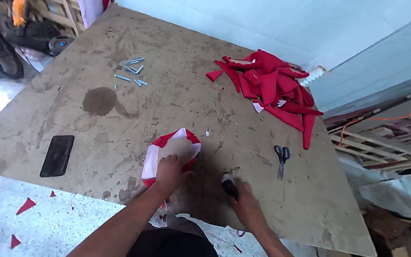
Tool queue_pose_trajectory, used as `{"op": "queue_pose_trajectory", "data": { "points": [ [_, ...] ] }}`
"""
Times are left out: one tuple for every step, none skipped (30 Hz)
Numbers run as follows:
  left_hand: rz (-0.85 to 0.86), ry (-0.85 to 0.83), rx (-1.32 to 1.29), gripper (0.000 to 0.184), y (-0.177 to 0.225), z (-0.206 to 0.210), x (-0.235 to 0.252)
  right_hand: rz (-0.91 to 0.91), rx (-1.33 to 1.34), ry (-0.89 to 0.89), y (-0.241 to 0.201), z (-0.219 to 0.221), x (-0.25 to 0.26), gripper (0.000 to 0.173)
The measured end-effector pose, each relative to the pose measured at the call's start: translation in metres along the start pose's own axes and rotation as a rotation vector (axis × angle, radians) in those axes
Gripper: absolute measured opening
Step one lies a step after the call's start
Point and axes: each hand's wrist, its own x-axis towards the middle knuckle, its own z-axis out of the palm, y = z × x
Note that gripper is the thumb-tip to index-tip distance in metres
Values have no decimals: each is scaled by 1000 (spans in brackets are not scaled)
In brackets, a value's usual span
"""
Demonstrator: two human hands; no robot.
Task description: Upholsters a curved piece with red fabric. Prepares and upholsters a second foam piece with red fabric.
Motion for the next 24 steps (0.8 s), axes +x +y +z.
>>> {"op": "queue_pose_trajectory", "data": {
  "points": [
    [4,7,42,69,10,6,10,5,5,40,22,2,8,63],
    [20,11,79,60,18,12,21,1,35,80,40,4,15,65],
    [40,19,110,47,25,17,31,-13,70,117,54,6,20,64],
    [55,28,120,40,30,21,35,-43,114,161,62,6,23,58],
    [68,34,95,38,32,21,34,-73,176,202,62,7,25,50],
    [80,52,38,39,30,17,28,-90,275,213,53,7,27,44],
    [93,83,-40,41,25,12,22,-97,414,189,37,6,32,42],
    [117,118,-138,41,17,6,15,-84,585,136,17,5,39,43],
    [150,150,-241,39,9,2,8,-65,783,98,-6,7,50,46],
    [184,172,-344,33,0,0,2,-71,966,93,-29,14,63,48],
    [205,177,-454,29,-10,-1,-4,-110,1116,81,-55,19,79,54],
    [211,170,-557,27,-19,-4,-9,-176,1200,68,-81,23,95,63],
    [212,166,-649,26,-28,-6,-14,-247,1227,52,-105,26,108,72],
    [207,169,-734,25,-37,-7,-19,-315,1220,10,-126,24,116,77],
    [200,182,-809,24,-47,-7,-24,-385,1204,-33,-144,19,119,76],
    [189,204,-887,24,-57,-7,-28,-445,1197,-76,-161,14,120,72],
    [172,234,-962,24,-67,-8,-32,-487,1201,-124,-178,9,120,64],
    [146,270,-1034,25,-77,-7,-37,-507,1200,-175,-195,8,120,54],
    [110,318,-1086,26,-86,-7,-41,-504,1190,-207,-212,11,118,45],
    [70,375,-1102,27,-90,-9,-44,-498,1186,-217,-230,21,119,40],
    [31,427,-1092,30,-89,-13,-45,-486,1182,-209,-245,33,122,39],
    [-13,475,-1068,36,-85,-20,-45,-466,1177,-188,-257,43,123,39],
    [-70,515,-1027,39,-80,-26,-43,-448,1170,-163,-268,52,125,39],
    [-135,548,-994,41,-76,-29,-38,-434,1174,-129,-280,64,131,40]
  ]
}}
